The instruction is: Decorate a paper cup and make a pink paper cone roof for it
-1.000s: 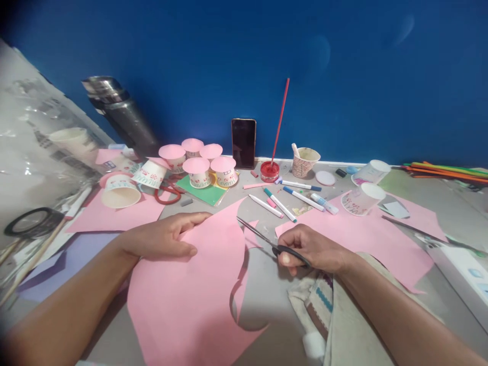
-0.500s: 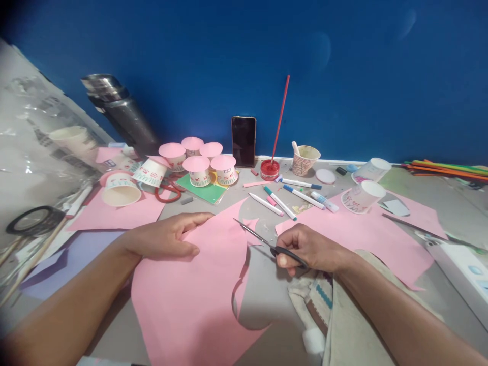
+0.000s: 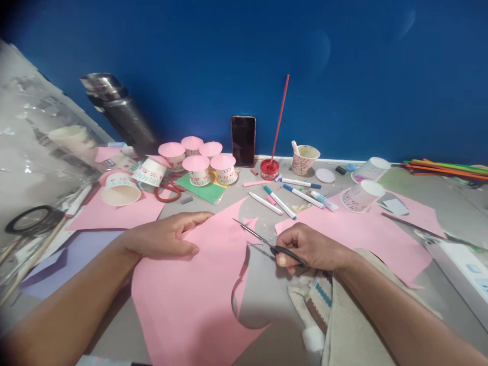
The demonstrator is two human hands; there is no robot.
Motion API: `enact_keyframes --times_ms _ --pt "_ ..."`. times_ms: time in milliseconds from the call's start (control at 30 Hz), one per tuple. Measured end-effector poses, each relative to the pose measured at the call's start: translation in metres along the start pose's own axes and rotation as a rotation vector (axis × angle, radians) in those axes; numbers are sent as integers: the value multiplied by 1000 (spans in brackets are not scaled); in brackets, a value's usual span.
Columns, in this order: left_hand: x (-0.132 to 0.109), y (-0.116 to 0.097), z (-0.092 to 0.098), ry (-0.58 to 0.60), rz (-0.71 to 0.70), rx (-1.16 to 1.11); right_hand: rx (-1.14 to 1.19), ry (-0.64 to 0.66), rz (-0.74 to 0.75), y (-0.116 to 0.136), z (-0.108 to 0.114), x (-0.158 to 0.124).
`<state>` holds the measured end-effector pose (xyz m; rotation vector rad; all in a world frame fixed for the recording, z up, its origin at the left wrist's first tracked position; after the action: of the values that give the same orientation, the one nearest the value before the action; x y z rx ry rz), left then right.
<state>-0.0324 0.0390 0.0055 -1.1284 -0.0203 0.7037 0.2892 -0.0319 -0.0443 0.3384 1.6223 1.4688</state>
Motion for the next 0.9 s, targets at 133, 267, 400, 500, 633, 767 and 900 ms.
enact_keyframes --times_ms 133,267,400,500,633,767,900 --pt "-1 -2 1 -9 14 26 -23 2 -8 -1 1 -1" --pt "-2 -4 2 5 54 51 -28 -1 -19 1 1 -2" --pt "-3 -7 3 12 59 89 -31 -1 -37 5 0 -1" --pt "-3 -8 4 10 74 117 -23 -1 -61 6 0 -1" --pt "-4 -7 3 31 49 91 -9 -2 -87 5 -1 -2" --pt "-4 -3 1 43 23 53 -2 26 -96 4 -2 -2" --pt "-3 -1 -1 59 33 39 -19 45 -100 4 -3 -1"
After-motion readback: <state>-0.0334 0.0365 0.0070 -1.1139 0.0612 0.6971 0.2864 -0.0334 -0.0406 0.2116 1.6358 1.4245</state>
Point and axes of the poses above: each hand's wrist, its own x-axis towards the middle knuckle, its own z-axis out of the back of the hand, y = z × x, the point moved 2 cm from there along x, towards the middle knuckle, and after that the axes turned 1 degree about -x, right-handed, at the moved point
